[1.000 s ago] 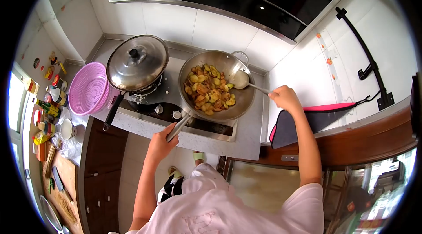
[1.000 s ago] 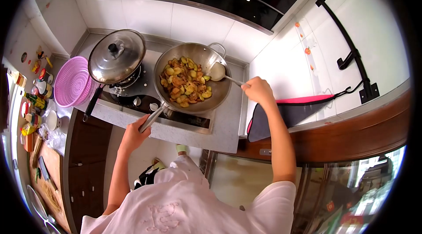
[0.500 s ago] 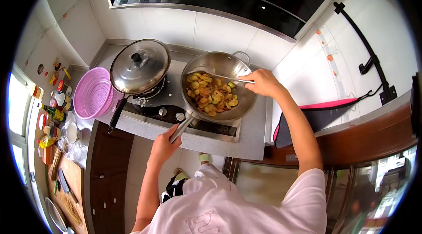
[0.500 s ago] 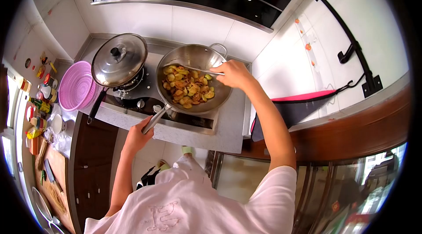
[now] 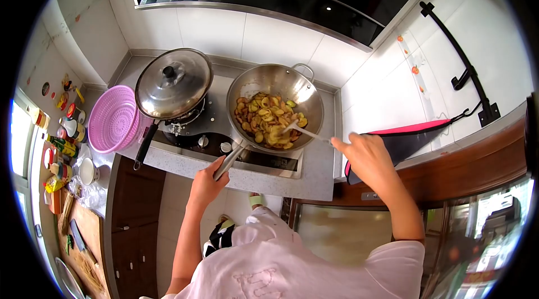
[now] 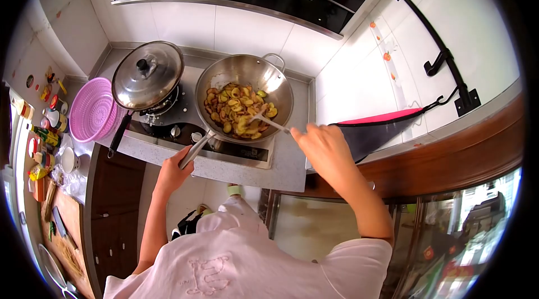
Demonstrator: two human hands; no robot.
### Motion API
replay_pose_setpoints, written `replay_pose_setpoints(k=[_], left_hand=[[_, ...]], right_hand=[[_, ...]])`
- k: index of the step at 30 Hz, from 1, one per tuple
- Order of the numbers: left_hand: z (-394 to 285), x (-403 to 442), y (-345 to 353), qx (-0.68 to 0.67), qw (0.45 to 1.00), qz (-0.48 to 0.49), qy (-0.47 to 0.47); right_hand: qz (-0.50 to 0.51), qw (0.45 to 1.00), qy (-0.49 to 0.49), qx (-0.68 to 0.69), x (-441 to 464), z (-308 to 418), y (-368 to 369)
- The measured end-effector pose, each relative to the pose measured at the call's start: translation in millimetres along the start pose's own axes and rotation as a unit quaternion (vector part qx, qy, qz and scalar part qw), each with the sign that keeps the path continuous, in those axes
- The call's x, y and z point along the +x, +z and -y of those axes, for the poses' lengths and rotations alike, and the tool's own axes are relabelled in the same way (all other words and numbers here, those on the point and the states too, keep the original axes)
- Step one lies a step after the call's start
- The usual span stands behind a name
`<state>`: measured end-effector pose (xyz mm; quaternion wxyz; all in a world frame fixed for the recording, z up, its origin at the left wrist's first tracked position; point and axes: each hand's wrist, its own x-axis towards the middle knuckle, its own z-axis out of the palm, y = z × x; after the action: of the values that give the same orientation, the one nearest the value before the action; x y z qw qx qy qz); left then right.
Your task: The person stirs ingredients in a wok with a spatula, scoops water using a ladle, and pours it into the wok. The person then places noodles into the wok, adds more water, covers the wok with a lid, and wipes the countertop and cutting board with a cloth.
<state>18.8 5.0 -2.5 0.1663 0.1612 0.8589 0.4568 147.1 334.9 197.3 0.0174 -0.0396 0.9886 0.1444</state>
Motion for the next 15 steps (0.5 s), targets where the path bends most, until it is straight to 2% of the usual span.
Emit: replay_pose_setpoints(k=[3, 6, 7, 13, 15], left_hand=[[1, 2, 1, 0.003, 1.0, 0.001, -0.003], [-2, 1, 0, 0.002, 1.0, 0.013, -0.017], [-2, 1, -1, 0.001, 1.0, 0.017, -0.02], [-2, 0, -2, -0.004, 1.0, 0.008, -0.016], [-4, 1, -2, -0.003, 1.0, 0.01, -0.02]], right_hand=[[0.063, 0.996, 0.045, 0.043, -14, 9, 6], [0.025, 0.997, 0.074, 0.007, -8, 11, 71], [0.027, 0.993, 0.111, 0.024, -4, 14, 82], [-0.027, 0.962, 0.242, 0.123, -15, 34, 56], [-0.043, 0.958, 0.242, 0.15, -16, 46, 70]])
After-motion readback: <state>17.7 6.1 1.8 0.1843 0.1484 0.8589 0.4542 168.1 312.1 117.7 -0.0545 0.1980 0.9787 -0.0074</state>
